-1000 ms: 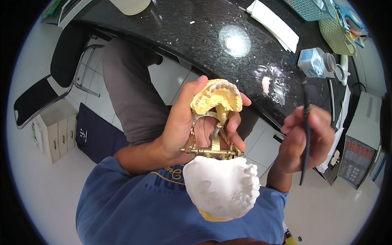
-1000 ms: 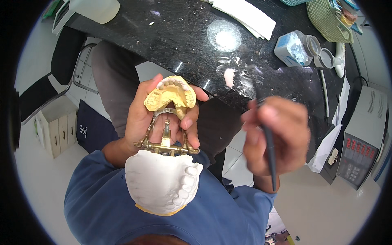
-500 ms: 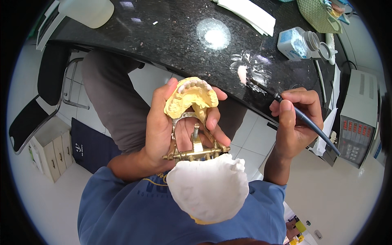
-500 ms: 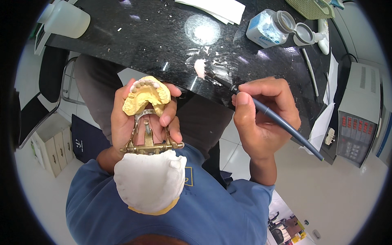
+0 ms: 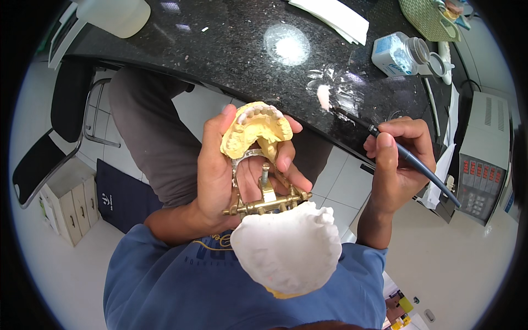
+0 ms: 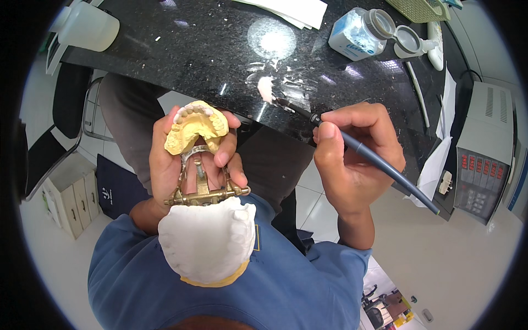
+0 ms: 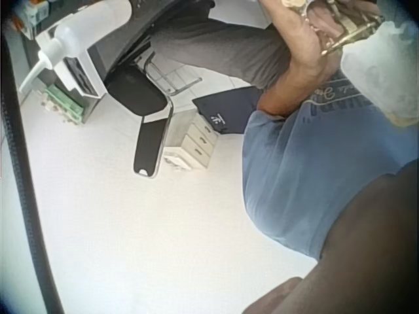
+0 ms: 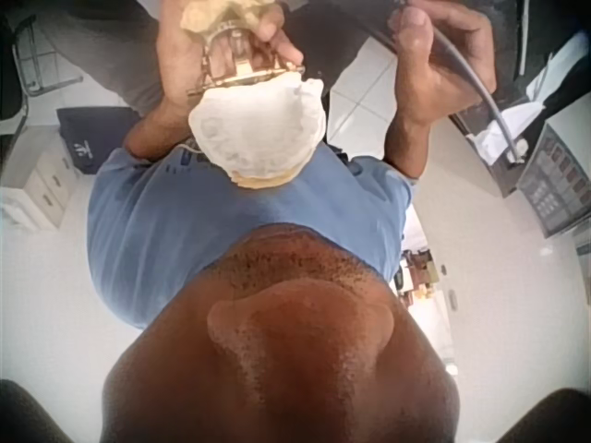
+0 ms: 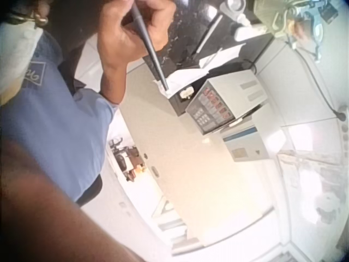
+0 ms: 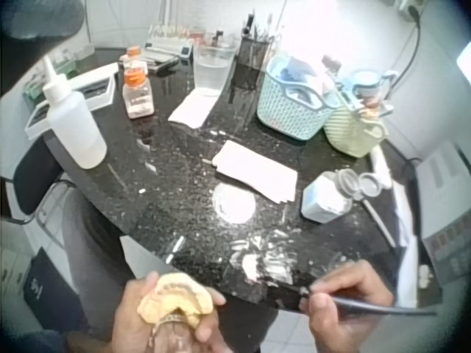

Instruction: The person applies a white paste to a dental model using a thin brush and then wipes the model with a cloth.

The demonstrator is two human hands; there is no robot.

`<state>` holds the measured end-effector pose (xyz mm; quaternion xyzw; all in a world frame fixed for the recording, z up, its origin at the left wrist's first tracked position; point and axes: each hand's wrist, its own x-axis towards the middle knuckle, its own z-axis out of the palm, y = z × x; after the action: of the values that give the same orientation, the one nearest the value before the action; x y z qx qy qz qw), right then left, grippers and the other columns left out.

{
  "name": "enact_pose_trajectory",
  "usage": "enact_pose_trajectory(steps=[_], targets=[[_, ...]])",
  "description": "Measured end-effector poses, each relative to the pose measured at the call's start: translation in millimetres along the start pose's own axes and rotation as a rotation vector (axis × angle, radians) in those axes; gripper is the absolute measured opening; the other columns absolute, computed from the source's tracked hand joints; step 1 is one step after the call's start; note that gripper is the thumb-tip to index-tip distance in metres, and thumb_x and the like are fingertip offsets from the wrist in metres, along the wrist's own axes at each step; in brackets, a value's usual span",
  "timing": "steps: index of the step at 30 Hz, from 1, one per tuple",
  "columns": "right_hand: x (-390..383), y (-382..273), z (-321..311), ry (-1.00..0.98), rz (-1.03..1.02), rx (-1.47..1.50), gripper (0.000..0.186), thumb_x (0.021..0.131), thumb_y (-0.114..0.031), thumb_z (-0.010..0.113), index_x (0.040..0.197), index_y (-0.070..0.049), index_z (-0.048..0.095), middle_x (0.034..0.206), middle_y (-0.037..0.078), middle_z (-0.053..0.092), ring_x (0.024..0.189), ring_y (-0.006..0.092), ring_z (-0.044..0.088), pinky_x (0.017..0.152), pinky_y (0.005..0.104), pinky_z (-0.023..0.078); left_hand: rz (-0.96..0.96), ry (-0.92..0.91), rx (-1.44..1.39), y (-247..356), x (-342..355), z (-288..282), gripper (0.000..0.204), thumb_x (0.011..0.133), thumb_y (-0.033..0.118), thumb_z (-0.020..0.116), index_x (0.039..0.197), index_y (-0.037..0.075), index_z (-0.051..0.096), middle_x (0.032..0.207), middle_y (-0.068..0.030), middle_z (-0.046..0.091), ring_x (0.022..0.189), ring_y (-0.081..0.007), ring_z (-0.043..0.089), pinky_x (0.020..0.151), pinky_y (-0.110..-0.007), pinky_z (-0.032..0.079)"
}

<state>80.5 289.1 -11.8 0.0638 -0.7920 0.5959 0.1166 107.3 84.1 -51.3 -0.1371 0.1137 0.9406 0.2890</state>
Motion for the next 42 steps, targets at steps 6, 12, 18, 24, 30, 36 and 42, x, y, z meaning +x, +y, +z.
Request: enact_pose_trajectory(steps=[6,12,18,24,30,36,42], targets=[[0.1,-0.5,-0.3,-0.043,0.031,-0.012,0.008,0.079,0.004,0.062,0.086,0.003,0.059,0.076,0.006,0.059,0.064,0.0087,0.06,0.059,0.0194,0.048,-0.003,0.0,-0.006,-1.2,1.8,0.9,0.071,0.093,0.058,0.02,0.117,-0.002,0.048,0.073,-0.0091,0.053,0.077,-0.035,0.068,0.063,-0.043,0.058],[-0.5,-1.2,3.6,-0.052,0.023,0.002,0.009,0.079,0.004,0.062,0.087,0.003,0.059,0.076,0.007,0.059,0.065,0.0095,0.06,0.059,0.0199,0.048,0.028,0.017,0.011,-0.5,0.4,1.1,0.07,0.094,0.057,0.019,0.115,-0.003,0.05,0.074,-0.0096,0.053,0.076,-0.0354,0.068,0.063,-0.043,0.057],[1.9,6.2,-3.9,-0.243,-0.459,-0.048,0.013,0.079,0.002,0.064,0.092,0.001,0.062,0.081,0.012,0.061,0.062,0.0172,0.059,0.056,0.0254,0.047,0.003,0.007,-0.021,-0.5,0.0,2.2,0.07,0.094,0.057,0.021,0.113,-0.002,0.051,0.073,-0.0095,0.054,0.077,-0.0343,0.068,0.064,-0.04,0.056],[3.4,-2.5,18.4,-0.419,-0.552,-0.084,0.023,0.072,0.003,0.07,0.093,-0.001,0.064,0.079,0.014,0.063,0.066,0.0223,0.063,0.054,0.0286,0.05,-0.034,0.056,-0.085,1.6,-3.1,5.4,0.068,0.093,0.059,0.025,0.113,-0.001,0.051,0.074,-0.0091,0.054,0.075,-0.0315,0.067,0.066,-0.039,0.056],[3.4,5.6,29.2,-0.362,-0.683,-0.042,0.023,0.068,0.004,0.076,0.086,0.0,0.062,0.072,0.012,0.064,0.06,0.0206,0.063,0.051,0.0283,0.053,-0.035,0.088,-0.025,4.6,-2.7,10.2,0.065,0.093,0.058,0.026,0.112,0.0,0.05,0.076,-0.0104,0.053,0.075,-0.0308,0.067,0.067,-0.039,0.056],[5.5,6.6,32.6,-0.333,-0.691,-0.052,0.025,0.066,0.004,0.077,0.086,-0.001,0.062,0.068,0.011,0.063,0.058,0.0196,0.062,0.049,0.0269,0.052,-0.022,0.041,-0.037,3.0,-2.3,7.5,0.065,0.093,0.057,0.025,0.112,0.0,0.05,0.075,-0.0106,0.052,0.074,-0.0306,0.066,0.067,-0.039,0.055],[5.1,10.3,28.8,-0.386,-0.7,-0.09,0.019,0.079,-0.004,0.07,0.094,0.001,0.059,0.074,0.014,0.062,0.059,0.0213,0.06,0.049,0.0289,0.045,-0.028,0.063,-0.052,2.5,-2.0,7.7,0.064,0.093,0.057,0.025,0.112,0.0,0.05,0.075,-0.0104,0.052,0.073,-0.0304,0.065,0.067,-0.039,0.055]])
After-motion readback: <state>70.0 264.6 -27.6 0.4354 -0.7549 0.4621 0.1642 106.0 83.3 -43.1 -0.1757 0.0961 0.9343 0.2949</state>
